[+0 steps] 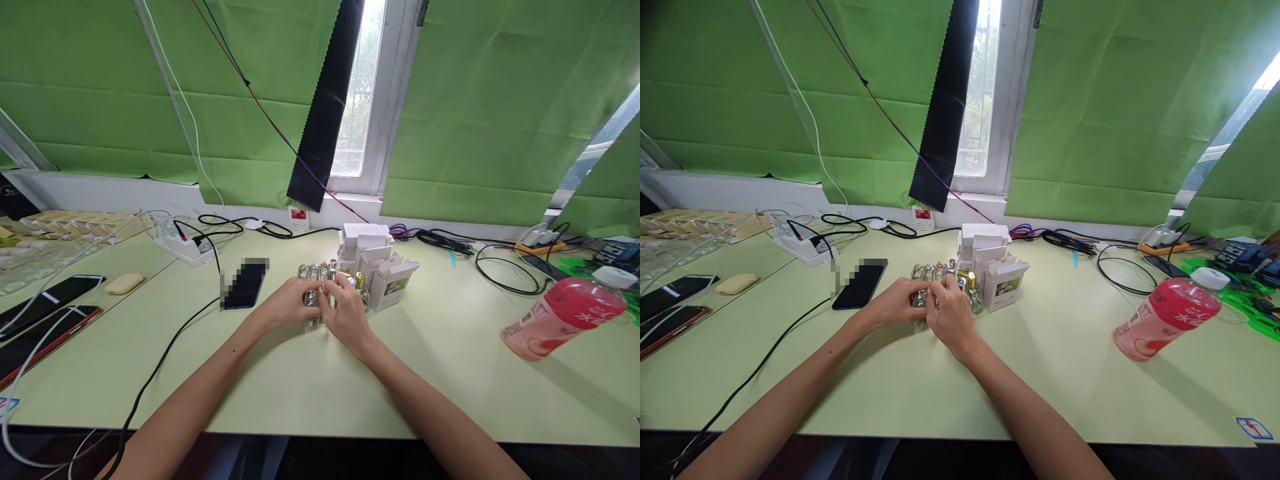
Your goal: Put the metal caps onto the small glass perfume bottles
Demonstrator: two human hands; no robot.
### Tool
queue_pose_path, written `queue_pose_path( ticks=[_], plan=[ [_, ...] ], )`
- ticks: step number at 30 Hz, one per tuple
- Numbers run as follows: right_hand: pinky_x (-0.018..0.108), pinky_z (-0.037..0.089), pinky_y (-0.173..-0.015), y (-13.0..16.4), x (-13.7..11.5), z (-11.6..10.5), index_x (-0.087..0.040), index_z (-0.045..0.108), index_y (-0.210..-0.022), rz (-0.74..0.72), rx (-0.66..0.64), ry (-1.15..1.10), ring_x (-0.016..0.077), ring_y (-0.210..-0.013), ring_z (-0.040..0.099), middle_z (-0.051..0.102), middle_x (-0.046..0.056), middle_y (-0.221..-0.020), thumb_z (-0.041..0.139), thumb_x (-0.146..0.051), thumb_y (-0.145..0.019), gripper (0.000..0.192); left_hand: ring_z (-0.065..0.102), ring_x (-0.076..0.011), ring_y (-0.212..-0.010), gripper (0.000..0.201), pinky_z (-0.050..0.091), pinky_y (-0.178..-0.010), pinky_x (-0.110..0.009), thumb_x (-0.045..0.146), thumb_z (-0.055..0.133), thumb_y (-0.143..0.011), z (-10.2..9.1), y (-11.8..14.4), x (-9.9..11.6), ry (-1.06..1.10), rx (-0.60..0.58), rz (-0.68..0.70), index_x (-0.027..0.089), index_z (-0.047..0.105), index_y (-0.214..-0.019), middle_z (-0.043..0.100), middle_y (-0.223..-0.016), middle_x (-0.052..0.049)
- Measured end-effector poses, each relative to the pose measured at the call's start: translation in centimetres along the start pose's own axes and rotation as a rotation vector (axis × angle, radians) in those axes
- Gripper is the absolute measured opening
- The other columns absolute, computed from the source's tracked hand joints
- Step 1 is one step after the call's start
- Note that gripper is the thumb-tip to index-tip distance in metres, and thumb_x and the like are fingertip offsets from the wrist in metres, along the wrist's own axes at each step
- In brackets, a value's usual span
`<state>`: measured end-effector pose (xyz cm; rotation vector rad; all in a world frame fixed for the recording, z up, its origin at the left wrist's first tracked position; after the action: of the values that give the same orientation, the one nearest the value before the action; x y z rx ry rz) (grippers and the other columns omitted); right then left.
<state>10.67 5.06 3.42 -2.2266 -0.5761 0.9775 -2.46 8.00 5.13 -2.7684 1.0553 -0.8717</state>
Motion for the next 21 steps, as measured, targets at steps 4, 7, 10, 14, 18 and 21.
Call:
queue_pose_path(
  ticks=[4, 7, 10, 14, 18, 21],
  plan=[
    [0.023, 0.037, -0.057, -0.08, -0.19, -0.04, -0.020, 0.058, -0.077, -0.006, -0.017, 0.034, 0.0125, -0.064, 0.048, 0.047, 0.002, -0.082, 0.048, -0.015, -0.090, 0.018, 0.035, -0.0089, -0.054, 0.019, 0.029, -0.052, -0.022, 0.025, 0.062, -0.073, 0.04, -0.07, -0.10, -0.007, 0.000, -0.011, 0.016, 0.070, -0.088, 0.053, -0.059, 0.006],
    [0.022, 0.037, -0.057, -0.14, -0.32, -0.03, -0.020, 0.061, -0.079, -0.009, -0.042, 0.055, 0.0122, -0.065, 0.049, 0.048, 0.002, -0.083, 0.048, -0.014, -0.090, 0.017, 0.036, -0.0089, -0.054, 0.018, 0.029, -0.052, -0.021, 0.025, 0.062, -0.073, 0.04, -0.09, -0.12, 0.005, 0.002, -0.007, 0.016, 0.070, -0.086, 0.055, -0.060, 0.005],
    [0.022, 0.036, -0.056, -0.19, -0.37, -0.02, -0.020, 0.062, -0.080, -0.009, -0.052, 0.078, 0.0116, -0.063, 0.049, 0.049, 0.002, -0.084, 0.049, -0.013, -0.089, 0.017, 0.037, -0.0088, -0.054, 0.017, 0.029, -0.052, -0.021, 0.025, 0.061, -0.074, 0.03, -0.12, -0.17, 0.008, 0.000, 0.001, 0.016, 0.070, -0.085, 0.055, -0.061, 0.005],
    [0.022, 0.035, -0.056, -0.17, -0.37, 0.00, -0.020, 0.062, -0.081, -0.006, -0.037, 0.081, 0.0117, -0.064, 0.049, 0.049, 0.002, -0.085, 0.049, -0.013, -0.089, 0.017, 0.035, -0.0086, -0.054, 0.015, 0.029, -0.052, -0.021, 0.023, 0.061, -0.073, 0.03, -0.16, -0.26, -0.009, -0.001, 0.006, 0.016, 0.069, -0.083, 0.053, -0.059, 0.006],
    [0.022, 0.036, -0.058, -0.07, -0.29, 0.01, -0.020, 0.060, -0.077, 0.004, -0.003, 0.042, 0.0122, -0.065, 0.049, 0.049, 0.002, -0.083, 0.048, -0.015, -0.091, 0.018, 0.035, -0.0087, -0.055, 0.015, 0.029, -0.053, -0.021, 0.022, 0.060, -0.074, 0.00, -0.17, -0.08, -0.003, -0.008, 0.013, 0.016, 0.069, -0.084, 0.053, -0.060, 0.005],
    [0.022, 0.037, -0.058, 0.01, -0.21, -0.03, -0.019, 0.058, -0.075, 0.008, 0.022, 0.000, 0.0118, -0.064, 0.048, 0.047, 0.002, -0.081, 0.048, -0.017, -0.092, 0.020, 0.035, -0.0085, -0.055, 0.014, 0.030, -0.053, -0.020, 0.022, 0.060, -0.075, -0.09, -0.17, 0.12, 0.002, -0.008, 0.018, 0.015, 0.068, -0.085, 0.053, -0.061, 0.005]
  ],
)
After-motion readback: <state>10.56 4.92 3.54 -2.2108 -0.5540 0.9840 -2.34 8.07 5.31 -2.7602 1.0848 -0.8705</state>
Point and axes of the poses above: each hand's wrist, its own y-axis away from the middle knuckle, its own z-axis out of the palm, x = y × z, the point moved 4 cm from there along -y, towards the middle knuckle
